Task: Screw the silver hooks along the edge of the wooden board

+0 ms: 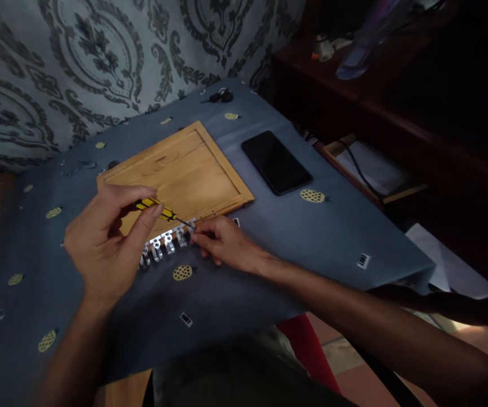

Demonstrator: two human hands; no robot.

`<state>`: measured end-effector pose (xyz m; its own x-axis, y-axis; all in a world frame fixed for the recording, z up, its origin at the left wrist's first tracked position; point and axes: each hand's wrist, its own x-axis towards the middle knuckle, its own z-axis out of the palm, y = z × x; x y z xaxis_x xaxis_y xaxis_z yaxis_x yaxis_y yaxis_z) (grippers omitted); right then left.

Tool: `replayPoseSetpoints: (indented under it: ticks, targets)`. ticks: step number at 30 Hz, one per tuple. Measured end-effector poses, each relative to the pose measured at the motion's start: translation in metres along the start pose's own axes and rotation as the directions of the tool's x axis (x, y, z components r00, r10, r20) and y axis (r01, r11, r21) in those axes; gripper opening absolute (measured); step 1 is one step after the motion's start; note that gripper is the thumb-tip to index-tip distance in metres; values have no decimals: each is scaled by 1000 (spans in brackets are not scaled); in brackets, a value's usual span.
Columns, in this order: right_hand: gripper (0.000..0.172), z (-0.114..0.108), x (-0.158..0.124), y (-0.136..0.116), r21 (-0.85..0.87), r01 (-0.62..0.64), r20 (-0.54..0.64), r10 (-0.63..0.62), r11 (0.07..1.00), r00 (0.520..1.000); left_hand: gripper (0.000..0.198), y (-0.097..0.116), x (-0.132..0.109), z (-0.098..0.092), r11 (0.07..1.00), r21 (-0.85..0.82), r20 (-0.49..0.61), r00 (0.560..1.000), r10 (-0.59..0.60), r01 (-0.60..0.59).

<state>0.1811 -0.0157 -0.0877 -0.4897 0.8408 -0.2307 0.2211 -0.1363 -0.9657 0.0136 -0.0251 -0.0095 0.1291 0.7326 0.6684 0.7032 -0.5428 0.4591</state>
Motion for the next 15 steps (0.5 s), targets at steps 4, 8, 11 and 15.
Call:
replayPoseSetpoints:
  ticks: [4, 8, 11, 15]
  targets:
    - [25, 1, 1, -1, 15, -29, -4, 29, 999, 1000, 31, -4, -3, 1, 993, -22, 1, 993, -119, 119]
    - [27, 2, 2, -1, 32, -32, -15, 33, 999, 999, 23, -4, -2, -1, 991, -54, 40, 992, -120, 122]
    - [26, 2, 2, 0, 38, -30, -14, 30, 999, 999, 23, -3, -1, -3, 991, -85, 91, 991, -98, 106]
    - [27, 1, 1, 0, 56, -25, -9, 25, 998, 1000, 25, -2, 1, -3, 995, -77, 109, 992, -61, 70]
